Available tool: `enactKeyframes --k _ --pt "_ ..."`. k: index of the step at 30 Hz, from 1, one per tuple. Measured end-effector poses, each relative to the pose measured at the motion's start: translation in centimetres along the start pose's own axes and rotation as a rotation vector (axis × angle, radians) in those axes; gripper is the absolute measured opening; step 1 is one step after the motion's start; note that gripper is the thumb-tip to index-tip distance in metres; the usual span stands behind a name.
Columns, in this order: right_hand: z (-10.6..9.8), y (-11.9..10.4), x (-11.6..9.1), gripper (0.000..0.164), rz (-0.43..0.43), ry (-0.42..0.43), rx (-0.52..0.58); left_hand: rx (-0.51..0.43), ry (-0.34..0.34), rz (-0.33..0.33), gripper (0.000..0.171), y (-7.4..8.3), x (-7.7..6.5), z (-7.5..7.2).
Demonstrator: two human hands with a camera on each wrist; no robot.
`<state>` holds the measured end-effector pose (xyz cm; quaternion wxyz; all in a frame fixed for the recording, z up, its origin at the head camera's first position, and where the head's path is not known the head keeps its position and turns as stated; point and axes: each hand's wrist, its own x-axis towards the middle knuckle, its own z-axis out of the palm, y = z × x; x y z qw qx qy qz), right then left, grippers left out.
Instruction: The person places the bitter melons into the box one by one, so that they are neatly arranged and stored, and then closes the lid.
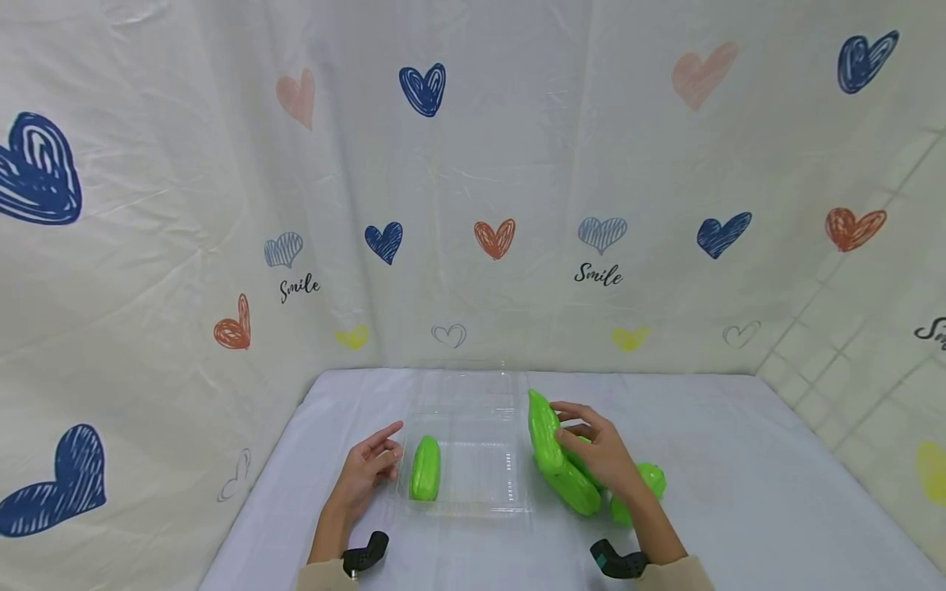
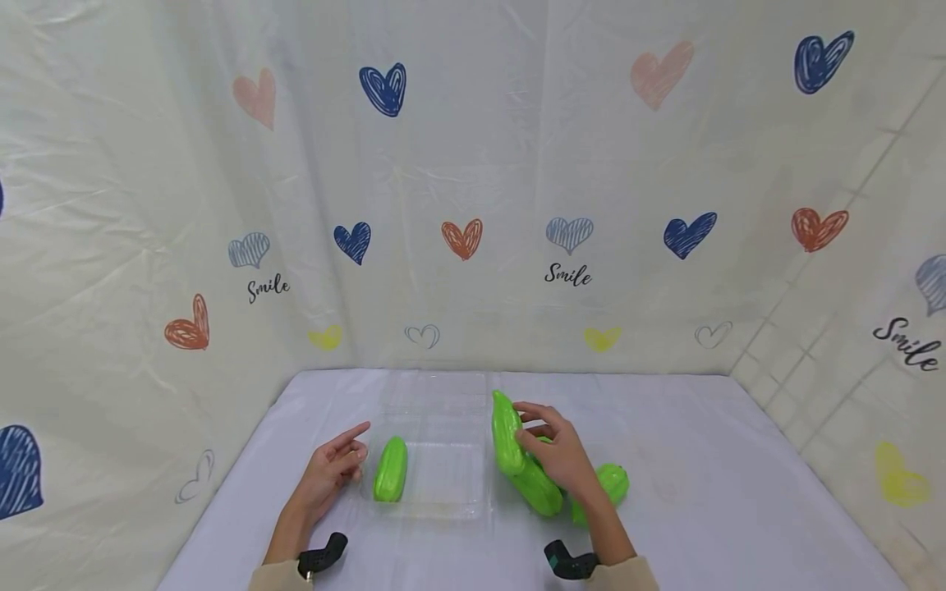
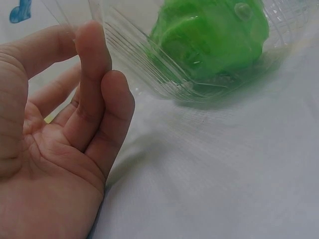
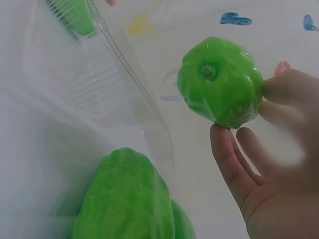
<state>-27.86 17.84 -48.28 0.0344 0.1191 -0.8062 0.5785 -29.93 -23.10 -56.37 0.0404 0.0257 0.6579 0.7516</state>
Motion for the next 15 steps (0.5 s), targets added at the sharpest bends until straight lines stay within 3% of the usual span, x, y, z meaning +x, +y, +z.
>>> enactKeyframes --k 15 --pt "2.2 -0.5 -0.2 0.044 0.005 -0.047 0.007 -0.002 -0.03 0.003 0.059 -0.2 0.2 -0.3"
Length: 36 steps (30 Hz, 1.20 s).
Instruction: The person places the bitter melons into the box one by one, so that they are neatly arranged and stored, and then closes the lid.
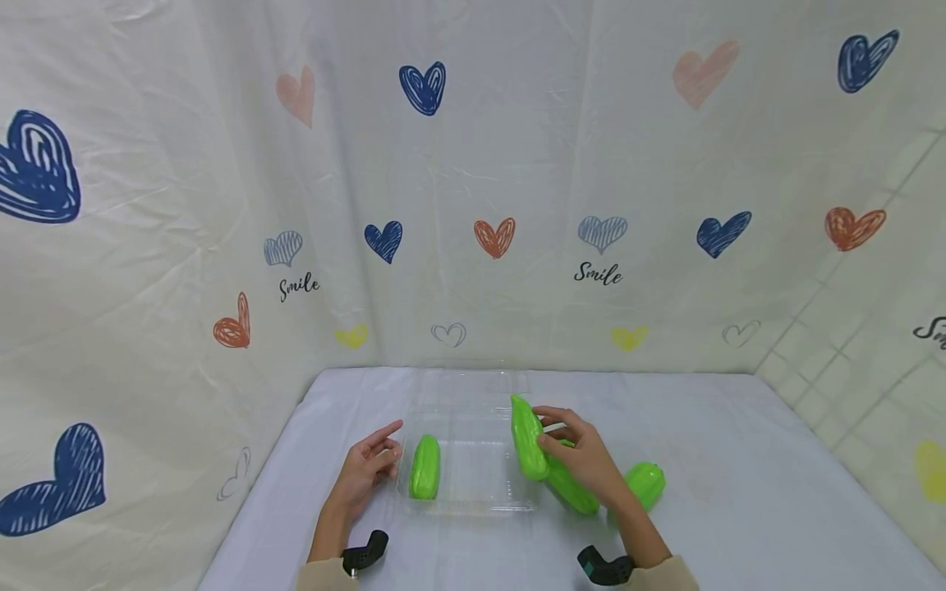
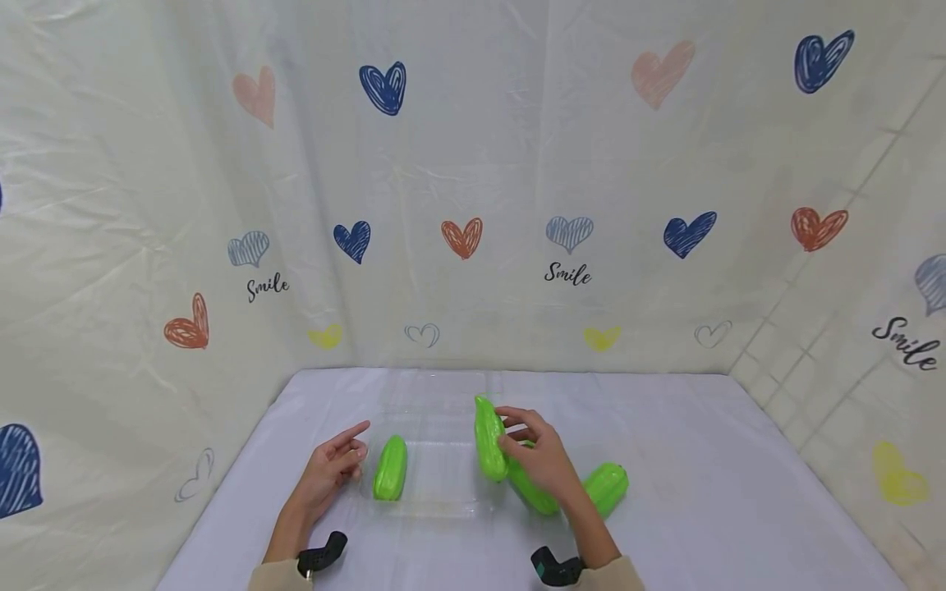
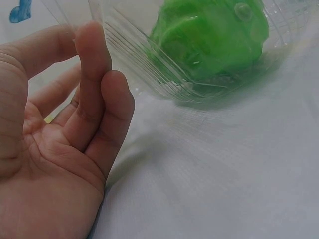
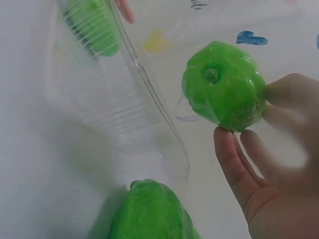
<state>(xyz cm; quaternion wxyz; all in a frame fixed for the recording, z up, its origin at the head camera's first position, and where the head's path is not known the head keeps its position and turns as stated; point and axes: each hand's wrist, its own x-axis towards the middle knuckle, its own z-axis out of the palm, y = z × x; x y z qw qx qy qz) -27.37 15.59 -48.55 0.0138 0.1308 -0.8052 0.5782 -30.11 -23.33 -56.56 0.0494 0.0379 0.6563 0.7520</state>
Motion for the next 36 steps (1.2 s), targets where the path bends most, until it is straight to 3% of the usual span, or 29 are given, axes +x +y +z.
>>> enactKeyframes --k 7,20,36 --pt "1.0 -0.3 -0.2 0.044 -0.026 -0.01 0.02 -0.004 -0.012 0.007 0.059 0.0 0.0 -0.1" --pt "3.1 -0.2 0.0 0.044 -0.094 0.044 0.044 0.009 0.009 0.011 0.063 0.0 -0.1 0.1" --pt "6.2 -1.0 0.1 0.045 -0.058 0.074 0.051 0.008 -0.001 0.018 0.062 -0.1 0.0 -0.1"
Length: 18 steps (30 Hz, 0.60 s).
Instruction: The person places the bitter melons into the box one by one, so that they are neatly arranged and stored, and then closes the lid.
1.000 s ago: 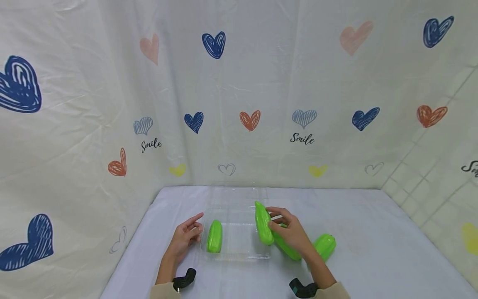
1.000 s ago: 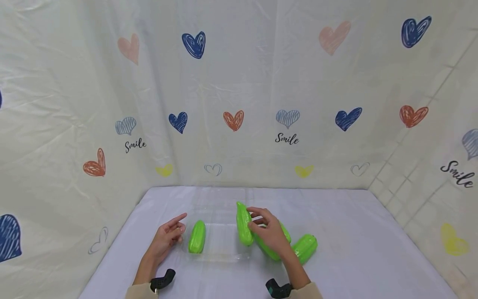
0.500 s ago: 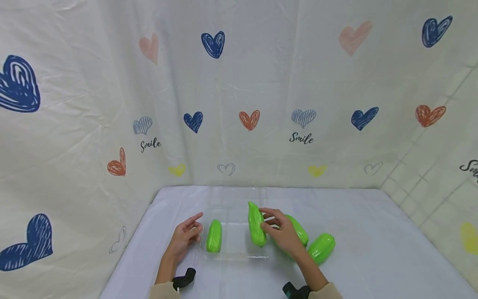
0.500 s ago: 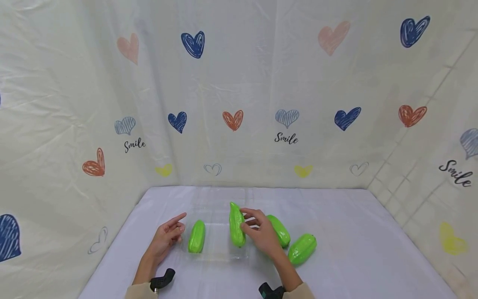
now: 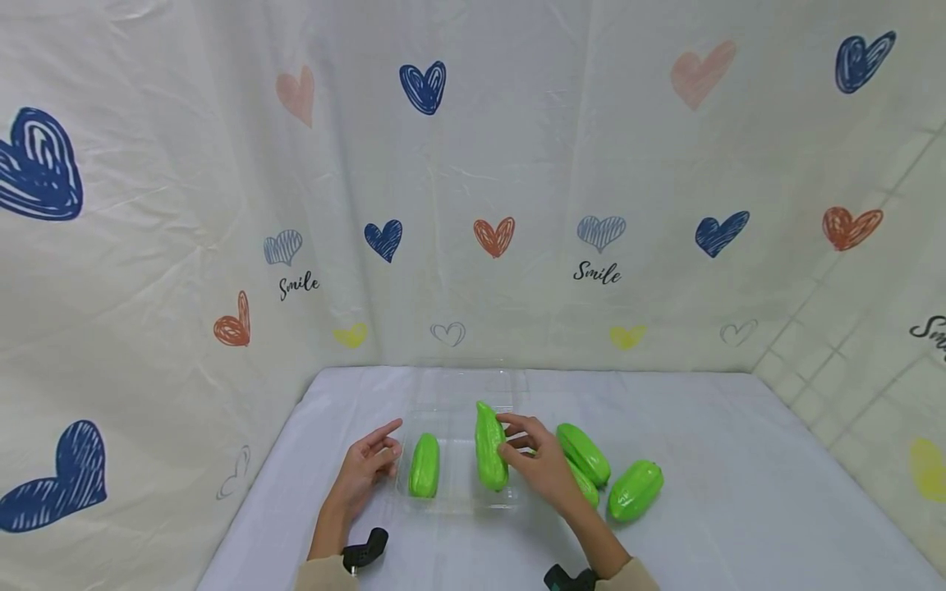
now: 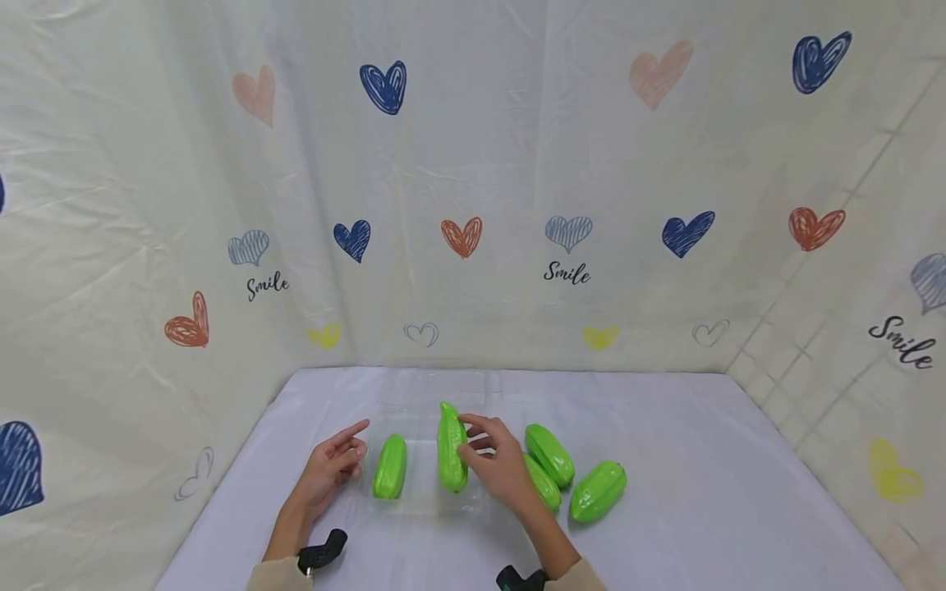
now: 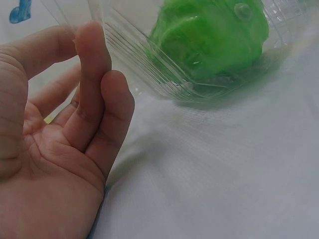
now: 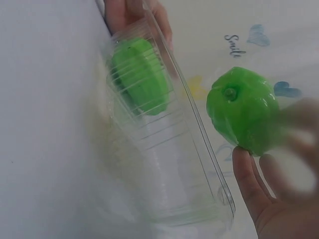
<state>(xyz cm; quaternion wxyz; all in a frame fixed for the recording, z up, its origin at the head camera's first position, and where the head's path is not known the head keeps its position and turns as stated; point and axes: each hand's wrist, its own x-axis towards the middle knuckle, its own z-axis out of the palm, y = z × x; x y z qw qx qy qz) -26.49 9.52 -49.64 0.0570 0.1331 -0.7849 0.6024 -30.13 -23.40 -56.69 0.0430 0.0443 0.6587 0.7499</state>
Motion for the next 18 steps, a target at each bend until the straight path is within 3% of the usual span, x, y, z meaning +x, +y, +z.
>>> enactKeyframes --k 8,18 --pt "1.3 0.0 0.4 0.044 0.015 0.012 -0.023 0.008 0.012 0.003 0.059 0.0 0.0 0.1" --pt "2.7 -1.2 1.0 0.042 0.037 -0.051 -0.021 -0.015 -0.014 0.017 0.06 0.1 -0.1 0.2"
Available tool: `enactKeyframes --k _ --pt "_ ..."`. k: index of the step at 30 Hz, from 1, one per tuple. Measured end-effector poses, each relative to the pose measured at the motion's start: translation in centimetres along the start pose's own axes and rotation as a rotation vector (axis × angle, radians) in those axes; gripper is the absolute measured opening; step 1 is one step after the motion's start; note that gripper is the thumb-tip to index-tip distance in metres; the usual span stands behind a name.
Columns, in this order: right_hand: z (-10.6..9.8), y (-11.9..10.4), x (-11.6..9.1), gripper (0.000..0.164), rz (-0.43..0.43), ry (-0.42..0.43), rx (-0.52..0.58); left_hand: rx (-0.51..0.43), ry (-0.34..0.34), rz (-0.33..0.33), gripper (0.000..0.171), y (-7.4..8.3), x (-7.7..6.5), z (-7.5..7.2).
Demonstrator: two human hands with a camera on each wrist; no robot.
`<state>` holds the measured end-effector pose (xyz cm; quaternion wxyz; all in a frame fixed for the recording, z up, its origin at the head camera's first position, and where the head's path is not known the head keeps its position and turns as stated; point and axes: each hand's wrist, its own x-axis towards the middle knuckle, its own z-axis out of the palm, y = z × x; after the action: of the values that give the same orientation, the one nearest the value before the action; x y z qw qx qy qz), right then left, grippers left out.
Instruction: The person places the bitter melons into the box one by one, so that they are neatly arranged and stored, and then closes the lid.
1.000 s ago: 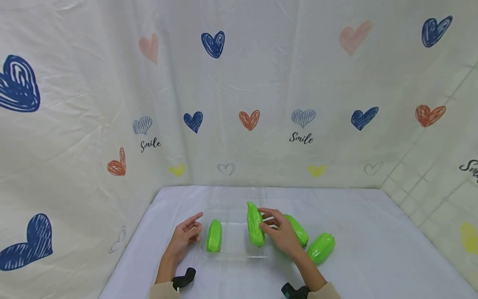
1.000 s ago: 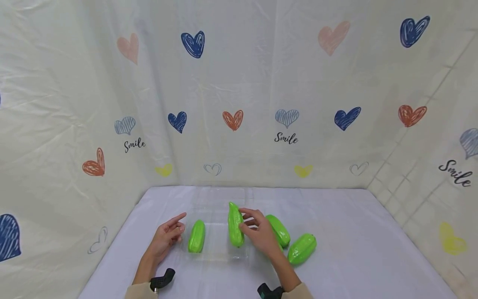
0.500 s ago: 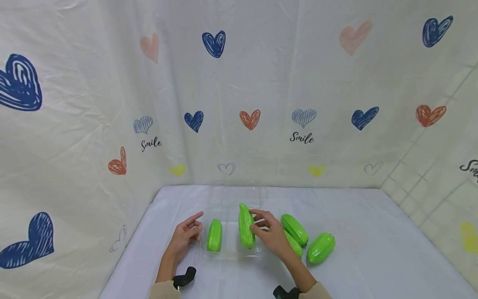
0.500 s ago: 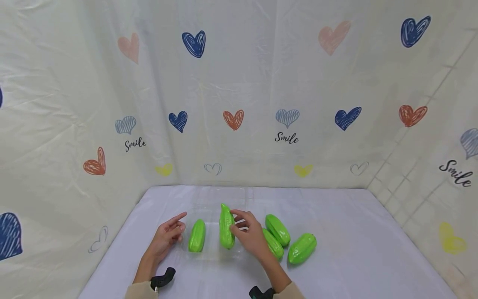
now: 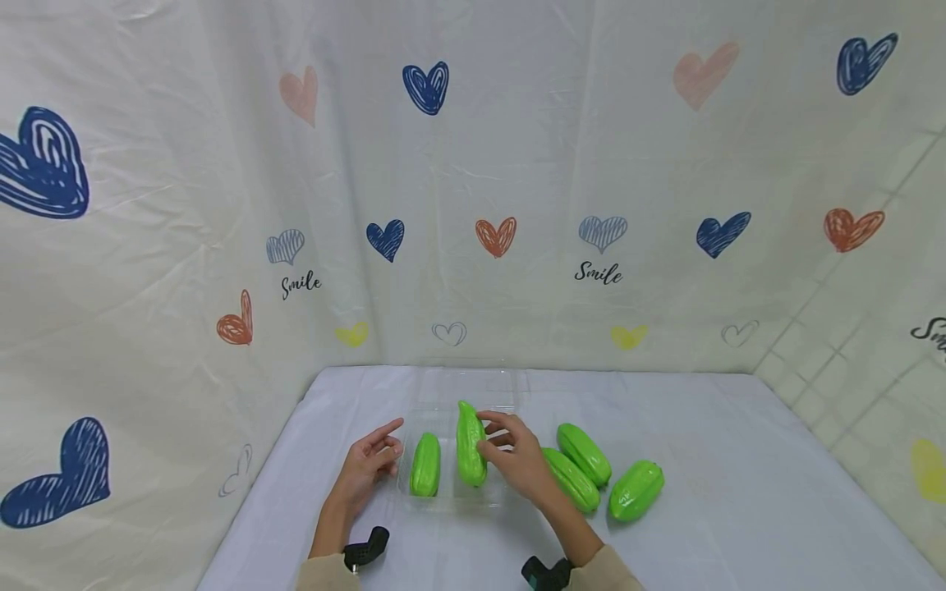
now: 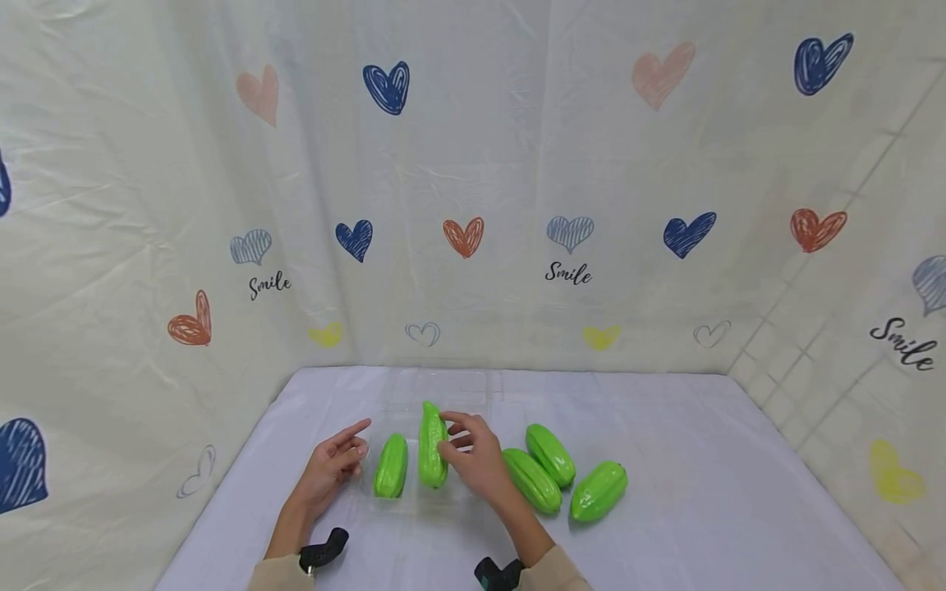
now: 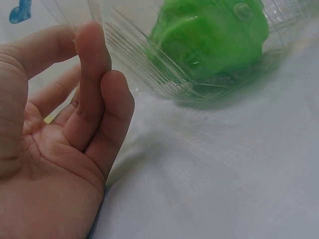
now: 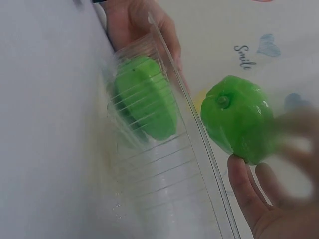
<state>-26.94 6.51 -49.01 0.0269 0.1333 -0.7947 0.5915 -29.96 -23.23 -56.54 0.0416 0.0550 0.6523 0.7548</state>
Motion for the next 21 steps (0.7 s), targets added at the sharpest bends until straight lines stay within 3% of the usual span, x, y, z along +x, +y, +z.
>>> enactKeyframes --k 21 --pt "2.6 1.8 1.3 0.042 0.004 -0.09 -0.093 -0.004 0.017 -0.022 0.058 0.0 0.0 0.0"
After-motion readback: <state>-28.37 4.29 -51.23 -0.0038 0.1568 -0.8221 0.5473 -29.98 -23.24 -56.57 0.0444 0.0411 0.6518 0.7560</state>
